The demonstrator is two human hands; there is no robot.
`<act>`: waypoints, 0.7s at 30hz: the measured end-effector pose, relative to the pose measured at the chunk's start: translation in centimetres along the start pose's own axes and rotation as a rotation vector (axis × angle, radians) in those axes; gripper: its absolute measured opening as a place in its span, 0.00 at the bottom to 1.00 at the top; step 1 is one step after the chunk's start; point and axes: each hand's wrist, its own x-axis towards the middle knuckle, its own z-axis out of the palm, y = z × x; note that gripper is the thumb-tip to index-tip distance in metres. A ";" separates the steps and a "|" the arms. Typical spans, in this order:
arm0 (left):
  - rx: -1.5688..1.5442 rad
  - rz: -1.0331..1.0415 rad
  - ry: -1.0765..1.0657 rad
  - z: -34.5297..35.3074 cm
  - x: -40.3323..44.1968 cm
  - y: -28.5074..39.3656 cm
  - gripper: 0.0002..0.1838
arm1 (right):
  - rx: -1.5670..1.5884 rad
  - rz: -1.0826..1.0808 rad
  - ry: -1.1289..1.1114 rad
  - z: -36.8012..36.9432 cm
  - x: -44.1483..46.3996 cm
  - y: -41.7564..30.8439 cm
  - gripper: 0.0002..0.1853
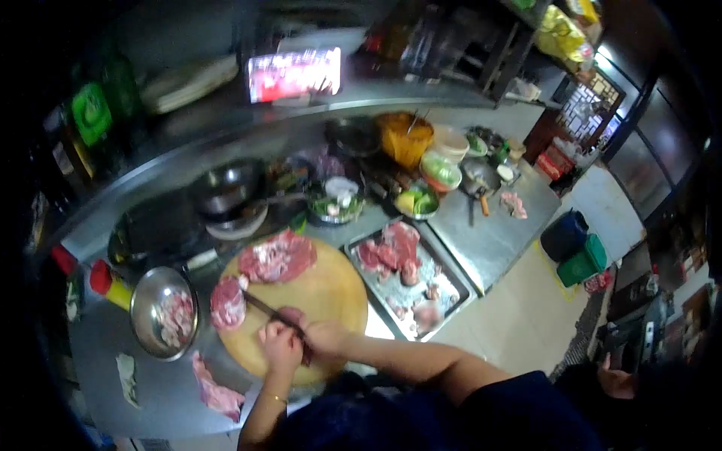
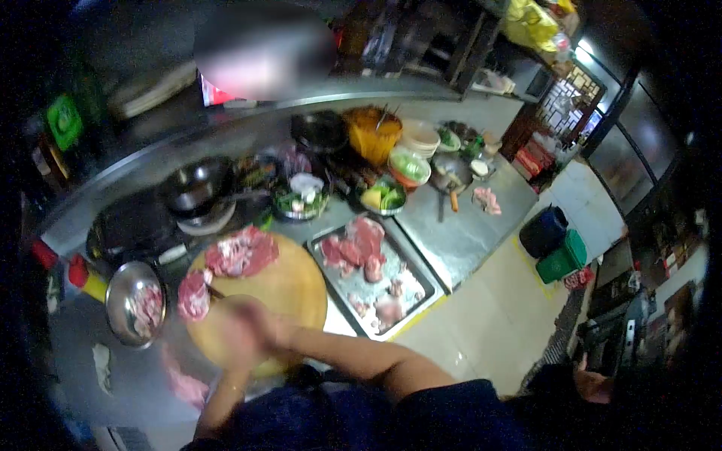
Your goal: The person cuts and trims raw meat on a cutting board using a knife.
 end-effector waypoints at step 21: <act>-0.023 -0.099 0.066 -0.7 -4.5 -0.7 0.15 | 0.110 0.088 0.549 -5.7 -12.1 2.1 0.15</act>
